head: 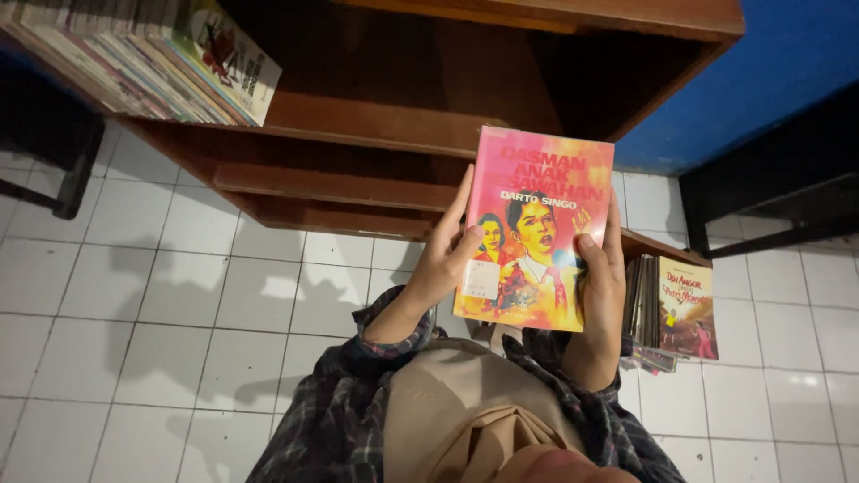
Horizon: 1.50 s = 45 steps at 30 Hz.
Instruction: Sorting and inspecting books by picking them up from a shelf or pile and placing them into a new arrangement.
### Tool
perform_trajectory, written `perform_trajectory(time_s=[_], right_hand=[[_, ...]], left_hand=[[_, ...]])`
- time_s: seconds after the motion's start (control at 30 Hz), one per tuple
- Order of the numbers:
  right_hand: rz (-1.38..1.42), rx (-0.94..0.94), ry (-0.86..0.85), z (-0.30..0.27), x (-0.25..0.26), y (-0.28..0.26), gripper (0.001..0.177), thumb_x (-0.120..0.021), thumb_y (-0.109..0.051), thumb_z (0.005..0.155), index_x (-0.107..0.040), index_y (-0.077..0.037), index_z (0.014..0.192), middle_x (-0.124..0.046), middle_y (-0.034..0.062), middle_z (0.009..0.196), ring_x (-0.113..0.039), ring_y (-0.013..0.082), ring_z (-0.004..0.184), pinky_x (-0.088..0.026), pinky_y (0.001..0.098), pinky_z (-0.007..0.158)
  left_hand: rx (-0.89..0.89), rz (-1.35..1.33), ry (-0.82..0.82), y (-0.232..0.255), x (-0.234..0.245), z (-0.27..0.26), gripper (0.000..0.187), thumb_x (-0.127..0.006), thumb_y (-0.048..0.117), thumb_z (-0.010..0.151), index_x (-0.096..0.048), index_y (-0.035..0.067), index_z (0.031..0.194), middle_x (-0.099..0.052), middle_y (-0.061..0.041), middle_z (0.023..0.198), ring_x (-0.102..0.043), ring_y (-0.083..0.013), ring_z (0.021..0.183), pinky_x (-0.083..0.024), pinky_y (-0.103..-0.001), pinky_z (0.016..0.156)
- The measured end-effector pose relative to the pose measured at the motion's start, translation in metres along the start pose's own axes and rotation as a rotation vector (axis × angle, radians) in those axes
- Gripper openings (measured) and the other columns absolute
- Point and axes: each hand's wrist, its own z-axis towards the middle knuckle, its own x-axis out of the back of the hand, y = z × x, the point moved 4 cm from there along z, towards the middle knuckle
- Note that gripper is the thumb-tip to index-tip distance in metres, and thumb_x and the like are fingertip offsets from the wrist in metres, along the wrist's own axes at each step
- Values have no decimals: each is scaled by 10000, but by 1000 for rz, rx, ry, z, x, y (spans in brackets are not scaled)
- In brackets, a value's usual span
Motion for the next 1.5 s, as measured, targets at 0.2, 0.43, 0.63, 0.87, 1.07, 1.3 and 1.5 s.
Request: perform_trajectory(time_s=[0.2, 0.43, 0.63, 0.87, 1.07, 1.3, 1.5], right_hand=[[-8, 3, -41, 4, -3, 7, 684, -478, -178, 1004, -209, -194, 1633, -564, 213, 1397, -662, 305, 1125, -633, 444, 792], [-30, 0, -49, 9, -22, 11, 678, -478, -180, 1016, -208, -203, 1638, -590, 222, 1338, -677, 318, 1084, -636, 441, 760], [-37, -7, -60, 2, -65, 9, 687, -487, -186, 1015, -199, -199, 1638, -590, 237, 1328, -680, 326, 1068, -638, 443, 744], [-219, 68, 10, -8, -116, 2, 634, -501, -203, 1014, -286, -225, 1611, -491, 195, 1232, -577, 245, 1165, -629, 398, 865], [-83, 69, -41, -5, -126, 30, 660, -482, -173, 1013, -234, -195, 1624, -494, 218, 1479, -591, 277, 1222, -597, 430, 882], [-108, 78, -74, -13, -167, 37, 638, -463, -167, 1022, -240, -187, 1620, -459, 178, 1552, -578, 235, 1256, -577, 400, 934], [-21, 53, -79, -13, -180, 71, 654, -467, -168, 1020, -231, -186, 1629, -502, 186, 1502, -620, 274, 1194, -610, 426, 849]], left_hand=[[-25, 21, 32, -3, 8, -7, 690, -431, 193, 1044, -68, 214, 1630, -646, -193, 1281, -630, -141, 1050, -568, -307, 902], [-32, 29, 12, 1, 31, -6, 697, -441, 240, 1054, -48, 220, 1629, -647, -208, 1277, -676, -178, 1019, -585, -306, 863], [-30, 39, 20, 15, 57, -15, 695, -435, 233, 1051, -52, 211, 1630, -645, -179, 1286, -656, -134, 1021, -586, -286, 867], [-19, 41, 14, 36, 86, -22, 703, -441, 245, 1048, -43, 229, 1628, -648, -196, 1277, -683, -162, 1002, -599, -293, 847], [-11, 44, 10, 48, 112, -31, 709, -443, 256, 1047, -36, 227, 1627, -645, -198, 1278, -684, -168, 1010, -596, -297, 854], [-2, 56, 5, 66, 142, -45, 709, -442, 249, 1049, -33, 239, 1628, -632, -191, 1300, -672, -161, 1030, -586, -310, 883], [2, 81, 18, 89, 169, -60, 709, -444, 278, 1050, -34, 238, 1627, -620, -200, 1317, -678, -195, 1053, -594, -313, 873]])
